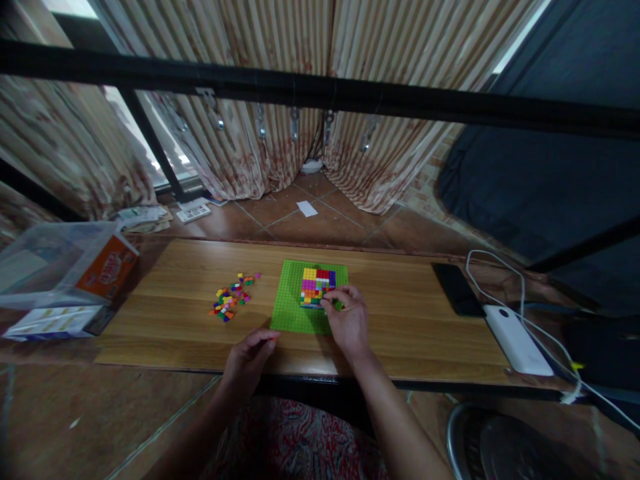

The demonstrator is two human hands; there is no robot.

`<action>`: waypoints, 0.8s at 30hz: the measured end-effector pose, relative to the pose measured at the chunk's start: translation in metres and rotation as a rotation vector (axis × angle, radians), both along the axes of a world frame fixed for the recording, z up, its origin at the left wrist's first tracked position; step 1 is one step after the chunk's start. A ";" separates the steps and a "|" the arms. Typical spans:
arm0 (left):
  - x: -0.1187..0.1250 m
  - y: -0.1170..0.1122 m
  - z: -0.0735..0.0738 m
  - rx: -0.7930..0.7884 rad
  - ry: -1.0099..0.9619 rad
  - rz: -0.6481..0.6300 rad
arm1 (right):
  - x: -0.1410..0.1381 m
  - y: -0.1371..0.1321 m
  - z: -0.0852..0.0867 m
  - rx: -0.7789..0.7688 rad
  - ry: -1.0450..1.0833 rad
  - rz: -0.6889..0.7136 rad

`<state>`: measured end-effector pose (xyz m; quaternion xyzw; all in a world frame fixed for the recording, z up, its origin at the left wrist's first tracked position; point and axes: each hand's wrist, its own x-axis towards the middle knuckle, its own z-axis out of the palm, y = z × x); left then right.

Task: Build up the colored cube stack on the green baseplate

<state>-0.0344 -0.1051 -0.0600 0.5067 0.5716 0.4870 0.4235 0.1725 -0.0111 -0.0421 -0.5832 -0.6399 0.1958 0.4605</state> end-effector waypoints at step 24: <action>0.018 0.034 0.027 0.049 0.037 -0.005 | 0.006 -0.012 -0.004 0.154 -0.271 0.132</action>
